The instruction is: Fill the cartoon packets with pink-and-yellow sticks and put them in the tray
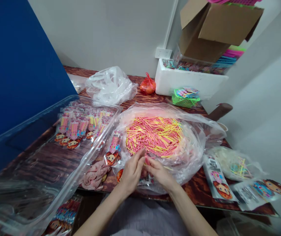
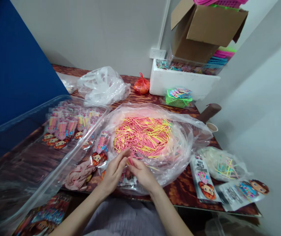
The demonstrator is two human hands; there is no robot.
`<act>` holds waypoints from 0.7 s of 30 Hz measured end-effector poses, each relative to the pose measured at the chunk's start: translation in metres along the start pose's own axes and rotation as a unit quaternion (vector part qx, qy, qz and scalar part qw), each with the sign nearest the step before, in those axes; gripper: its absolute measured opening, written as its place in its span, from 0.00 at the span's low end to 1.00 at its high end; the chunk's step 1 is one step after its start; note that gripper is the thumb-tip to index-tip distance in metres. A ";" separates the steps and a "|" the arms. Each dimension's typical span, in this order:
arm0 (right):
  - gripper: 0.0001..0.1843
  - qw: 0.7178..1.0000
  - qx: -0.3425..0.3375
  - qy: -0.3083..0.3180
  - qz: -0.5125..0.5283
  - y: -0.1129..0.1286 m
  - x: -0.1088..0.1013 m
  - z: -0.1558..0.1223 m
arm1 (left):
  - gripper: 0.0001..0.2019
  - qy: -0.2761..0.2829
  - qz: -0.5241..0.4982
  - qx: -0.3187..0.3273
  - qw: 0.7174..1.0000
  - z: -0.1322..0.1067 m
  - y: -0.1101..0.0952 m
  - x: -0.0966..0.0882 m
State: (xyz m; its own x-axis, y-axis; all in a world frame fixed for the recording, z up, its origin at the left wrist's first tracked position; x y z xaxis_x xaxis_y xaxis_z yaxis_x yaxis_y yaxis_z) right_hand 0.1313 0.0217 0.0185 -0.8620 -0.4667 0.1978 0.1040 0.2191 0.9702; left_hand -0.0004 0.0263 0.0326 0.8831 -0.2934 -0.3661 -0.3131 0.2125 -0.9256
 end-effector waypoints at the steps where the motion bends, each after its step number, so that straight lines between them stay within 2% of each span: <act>1: 0.10 0.999 -0.023 -0.029 -0.016 -0.001 -0.003 -0.003 | 0.17 -0.013 0.026 -0.003 1.000 -0.003 0.003 -0.002; 2: 0.09 0.997 -0.041 -0.061 -0.036 -0.003 -0.006 -0.006 | 0.15 -0.012 0.068 -0.003 0.998 -0.006 0.006 -0.003; 4: 0.08 0.989 -0.058 -0.111 -0.078 -0.010 -0.009 -0.012 | 0.14 0.026 0.175 0.006 0.984 -0.011 0.011 -0.001; 6: 0.08 0.983 -0.061 -0.130 -0.112 -0.019 -0.010 -0.017 | 0.12 0.069 0.264 0.024 0.962 -0.015 0.016 0.004; 8: 0.09 0.980 -0.067 -0.136 -0.132 -0.025 -0.010 -0.020 | 0.08 0.082 0.311 0.041 0.946 -0.018 0.018 0.008; 13: 0.10 0.975 -0.092 -0.140 -0.147 -0.025 -0.009 -0.022 | 0.14 0.104 0.352 0.068 0.928 -0.018 0.017 0.012; 15: 0.10 0.973 -0.097 -0.142 -0.156 -0.022 -0.009 -0.024 | 0.13 0.104 0.357 0.070 0.925 -0.017 0.020 0.013; 21: 0.11 0.969 -0.106 -0.145 -0.167 -0.016 -0.007 -0.027 | 0.08 0.050 0.358 0.054 0.931 -0.018 0.033 0.015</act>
State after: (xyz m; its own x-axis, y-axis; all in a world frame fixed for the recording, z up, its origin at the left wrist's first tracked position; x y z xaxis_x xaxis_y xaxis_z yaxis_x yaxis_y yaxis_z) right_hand 0.1494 -0.0019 0.0053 -0.9650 -0.2143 -0.1509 -0.1326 -0.0975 0.9864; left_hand -0.0034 0.0118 -0.0053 0.4225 -0.1241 -0.8978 -0.7680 0.4770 -0.4273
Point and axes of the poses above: each hand's wrist, its own z-axis towards the middle knuckle, its own x-axis out of the palm, y = z × x, the point moved 3 cm from there along z, towards the middle knuckle, and after that the axes turned 9 degrees about y, right-handed, at the moved point
